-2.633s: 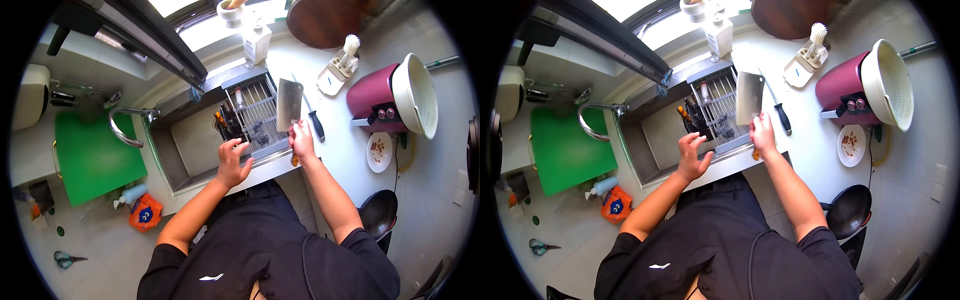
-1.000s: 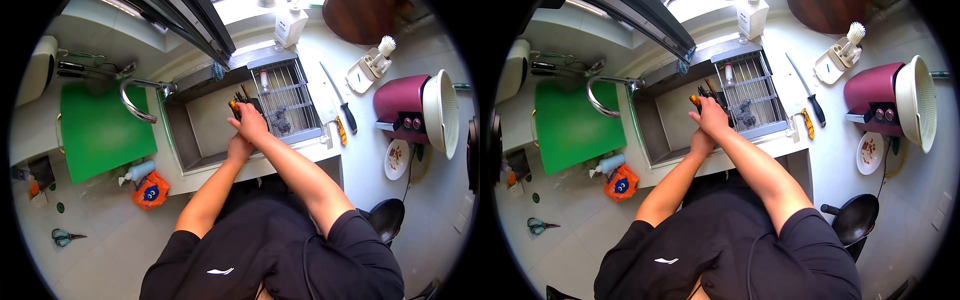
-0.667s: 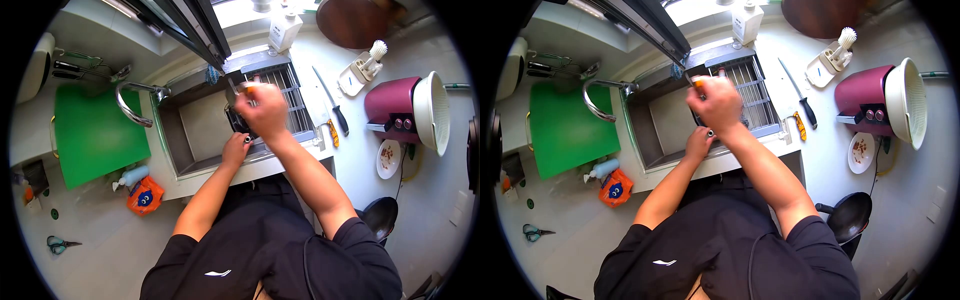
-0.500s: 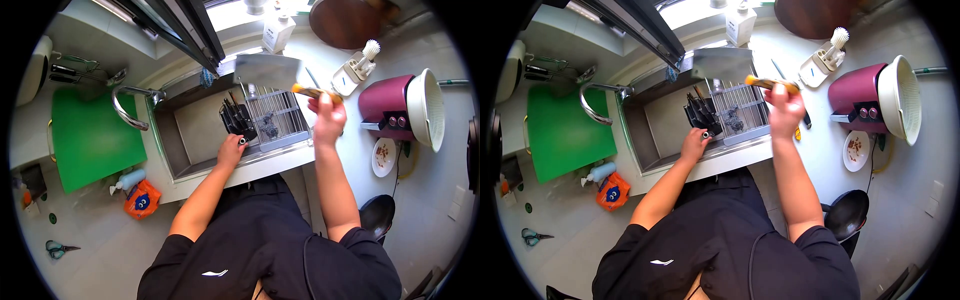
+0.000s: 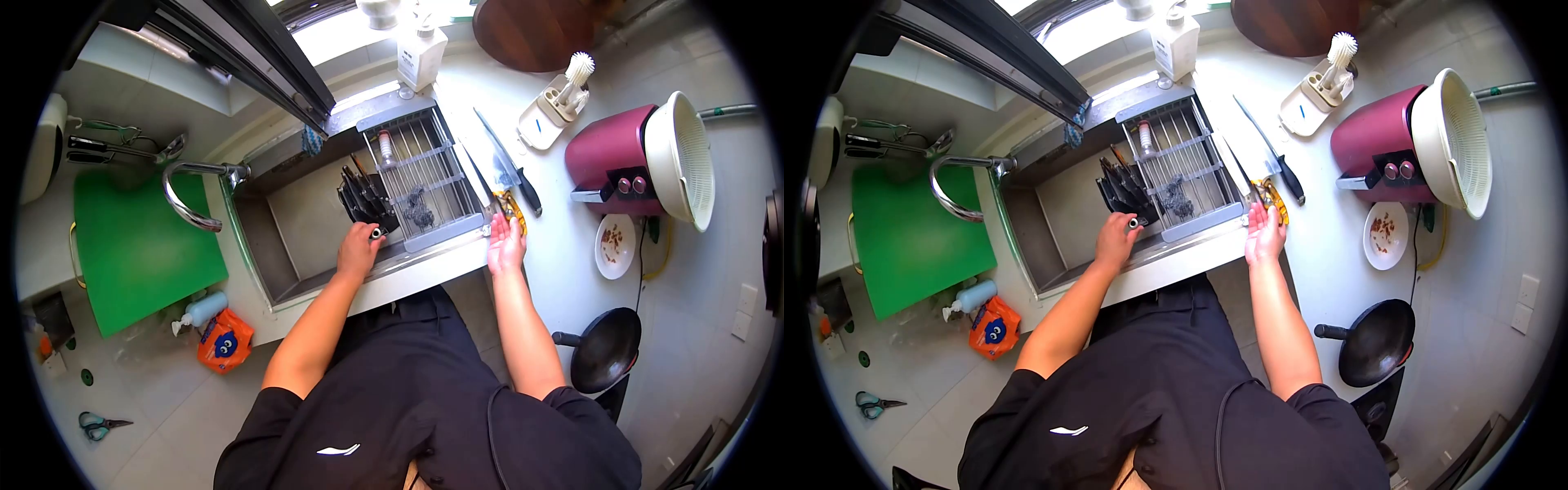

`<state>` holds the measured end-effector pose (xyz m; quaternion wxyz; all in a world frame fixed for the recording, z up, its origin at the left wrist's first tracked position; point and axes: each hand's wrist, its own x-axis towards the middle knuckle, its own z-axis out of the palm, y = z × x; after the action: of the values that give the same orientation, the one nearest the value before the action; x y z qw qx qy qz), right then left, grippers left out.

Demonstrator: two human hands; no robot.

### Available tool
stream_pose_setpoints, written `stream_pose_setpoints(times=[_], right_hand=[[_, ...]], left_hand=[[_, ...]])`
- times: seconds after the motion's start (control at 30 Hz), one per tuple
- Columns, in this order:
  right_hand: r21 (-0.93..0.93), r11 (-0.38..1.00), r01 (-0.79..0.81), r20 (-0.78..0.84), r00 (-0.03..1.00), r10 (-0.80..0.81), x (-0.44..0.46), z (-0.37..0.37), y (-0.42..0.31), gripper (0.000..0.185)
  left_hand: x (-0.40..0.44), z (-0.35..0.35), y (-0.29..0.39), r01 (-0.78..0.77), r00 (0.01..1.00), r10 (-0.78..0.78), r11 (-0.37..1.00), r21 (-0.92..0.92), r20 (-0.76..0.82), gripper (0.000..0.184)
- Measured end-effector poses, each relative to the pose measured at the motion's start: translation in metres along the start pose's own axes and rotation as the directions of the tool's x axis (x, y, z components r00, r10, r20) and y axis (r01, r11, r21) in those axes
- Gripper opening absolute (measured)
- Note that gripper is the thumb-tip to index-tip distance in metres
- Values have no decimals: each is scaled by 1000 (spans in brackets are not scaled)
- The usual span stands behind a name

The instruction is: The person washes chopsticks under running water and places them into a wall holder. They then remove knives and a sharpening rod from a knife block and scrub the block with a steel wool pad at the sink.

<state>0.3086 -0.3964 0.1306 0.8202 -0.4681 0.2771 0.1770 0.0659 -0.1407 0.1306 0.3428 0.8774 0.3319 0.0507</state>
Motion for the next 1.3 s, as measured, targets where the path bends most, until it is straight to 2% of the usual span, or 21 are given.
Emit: stream_pose_setpoints(times=[0.17,0.3,0.43,0.47,0.5,0.53,0.6,0.63,0.67,0.7,0.73,0.77,0.83,0.9,0.97,1.0,1.07,1.13,1.17,1.23,1.3], right_hand=[[-226,974,20,-179,982,-62,16,20,-12,32],[-201,979,41,-247,965,-92,29,23,-14,31],[-238,968,77,-255,957,-139,32,25,-12,36],[-250,966,66,-239,963,-128,32,23,-13,47],[-252,965,68,-235,963,-129,31,23,-14,47],[-276,960,43,-253,960,-116,29,24,-15,54],[-295,955,20,-272,957,-104,18,31,-21,62],[-328,945,2,-373,919,-132,-1,46,-28,68],[-359,933,-20,-468,869,-161,-14,54,-31,73],[-359,933,-21,-468,869,-161,-18,48,-30,73],[-445,895,-29,-423,888,-181,-24,42,-29,75],[-523,851,-31,-374,906,-197,-27,39,-29,77],[-518,855,-17,-331,926,-182,-37,34,-22,67],[-552,833,34,-76,993,-90,-41,27,-10,53],[-586,810,16,16,1000,-8,-67,47,-3,35],[-593,805,-21,84,993,87,-76,54,4,31],[-629,774,-76,243,926,288,-93,75,19,26],[-670,730,-133,369,794,483,-117,109,23,30],[-683,709,-174,407,715,568,-135,131,20,34],[-621,708,-336,440,598,670,-154,159,23,43],[-373,779,-504,579,530,619,-168,175,25,43]], left_hand=[[12,3,-3,23,999,-23,1000,14,-34,33],[13,-12,11,74,997,-73,995,70,-17,38],[49,-28,15,186,974,-196,978,-96,-110,42],[67,-30,17,206,932,-224,974,-94,-285,43],[85,-32,16,226,859,-244,970,-95,-450,43],[103,-31,11,226,857,-245,969,-97,-453,43],[136,-29,2,371,871,-330,927,47,-365,45],[146,-35,1,371,871,-329,928,47,-365,45],[153,-43,3,405,894,-384,912,55,-230,45],[157,-44,0,440,896,-434,895,67,-90,45],[154,-38,-2,395,905,-374,916,69,-203,41],[155,-38,-4,392,905,-371,917,71,-208,41],[154,-47,-9,212,944,-251,959,-187,-215,32],[144,-70,3,132,933,-210,955,-266,-292,31],[124,-105,42,-29,879,-131,945,-327,-458,25],[111,-123,63,-50,882,-108,946,-320,-459,26],[85,-140,86,-77,883,-78,949,-307,-463,27],[61,-138,102,-301,785,47,901,-313,-618,24],[46,-134,109,-307,787,54,899,-313,-615,24],[20,-120,125,-448,687,318,893,-37,-654,31],[2,-82,117,-511,736,333,844,-161,-590,38]])
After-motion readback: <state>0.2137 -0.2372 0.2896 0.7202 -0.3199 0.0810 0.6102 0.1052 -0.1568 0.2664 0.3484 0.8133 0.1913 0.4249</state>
